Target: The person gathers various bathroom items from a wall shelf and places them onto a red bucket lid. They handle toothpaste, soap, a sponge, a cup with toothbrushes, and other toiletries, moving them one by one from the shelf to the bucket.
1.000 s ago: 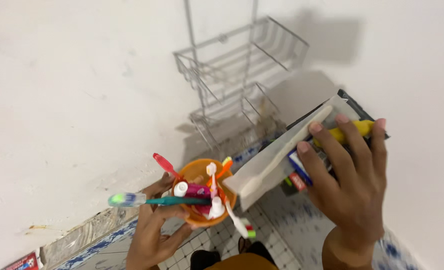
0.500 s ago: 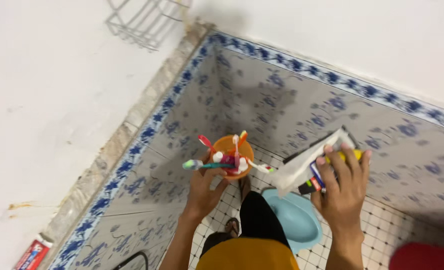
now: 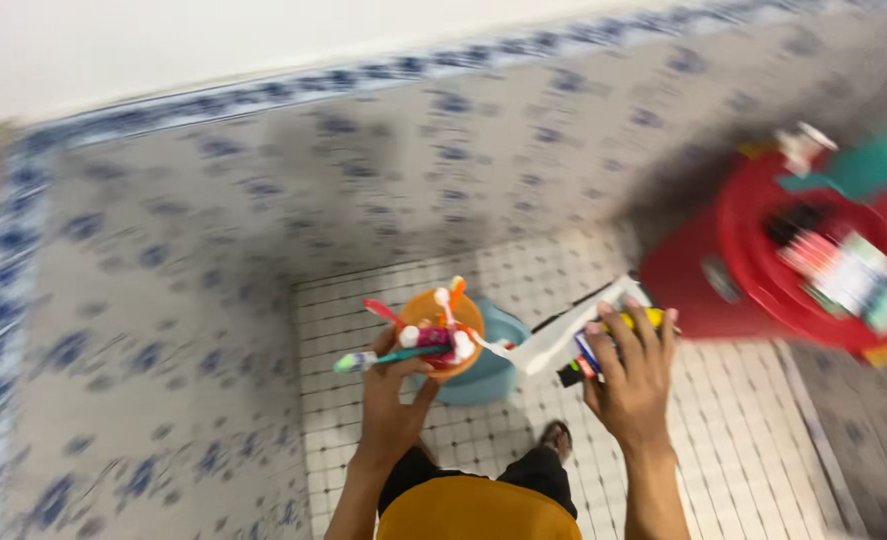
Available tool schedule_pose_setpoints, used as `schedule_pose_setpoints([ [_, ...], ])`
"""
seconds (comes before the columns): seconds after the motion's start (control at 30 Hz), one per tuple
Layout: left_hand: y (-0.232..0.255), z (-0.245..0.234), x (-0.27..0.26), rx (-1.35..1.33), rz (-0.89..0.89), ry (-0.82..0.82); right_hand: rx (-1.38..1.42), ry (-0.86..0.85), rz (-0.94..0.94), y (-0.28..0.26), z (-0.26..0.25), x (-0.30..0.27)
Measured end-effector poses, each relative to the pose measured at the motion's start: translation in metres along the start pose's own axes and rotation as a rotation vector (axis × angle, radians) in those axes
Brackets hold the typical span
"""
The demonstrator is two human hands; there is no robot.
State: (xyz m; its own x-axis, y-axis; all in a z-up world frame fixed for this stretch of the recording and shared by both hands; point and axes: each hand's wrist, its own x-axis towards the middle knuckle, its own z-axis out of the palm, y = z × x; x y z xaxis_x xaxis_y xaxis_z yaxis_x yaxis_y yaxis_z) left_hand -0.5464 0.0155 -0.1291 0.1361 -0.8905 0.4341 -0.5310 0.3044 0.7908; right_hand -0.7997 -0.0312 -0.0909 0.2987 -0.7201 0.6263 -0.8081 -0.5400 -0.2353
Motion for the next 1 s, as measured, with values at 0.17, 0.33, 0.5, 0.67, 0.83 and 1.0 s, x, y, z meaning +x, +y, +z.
schedule_pose_setpoints([
  [0.17,0.049,0.153,0.012,-0.114,-0.007,-0.046,-0.12,-0.05,0.141,0.122,-0.064,-0.066],
  [0.33,0.101,0.287,0.023,-0.268,0.112,-0.162,-0.223,-0.169,0.324,0.213,-0.122,-0.125],
  [0.5,0.133,0.379,0.041,-0.257,0.121,-0.259,-0.26,-0.13,0.451,0.284,-0.144,-0.152],
  [0.67,0.146,0.463,0.077,-0.221,0.156,-0.295,-0.218,-0.127,0.481,0.361,-0.14,-0.164],
  [0.83,0.152,0.559,0.126,-0.343,0.132,-0.254,-0.174,-0.153,0.466,0.446,-0.126,-0.162],
  [1.0,0.167,0.668,0.2,-0.223,0.196,-0.288,-0.167,-0.095,0.355,0.542,-0.125,-0.118],
])
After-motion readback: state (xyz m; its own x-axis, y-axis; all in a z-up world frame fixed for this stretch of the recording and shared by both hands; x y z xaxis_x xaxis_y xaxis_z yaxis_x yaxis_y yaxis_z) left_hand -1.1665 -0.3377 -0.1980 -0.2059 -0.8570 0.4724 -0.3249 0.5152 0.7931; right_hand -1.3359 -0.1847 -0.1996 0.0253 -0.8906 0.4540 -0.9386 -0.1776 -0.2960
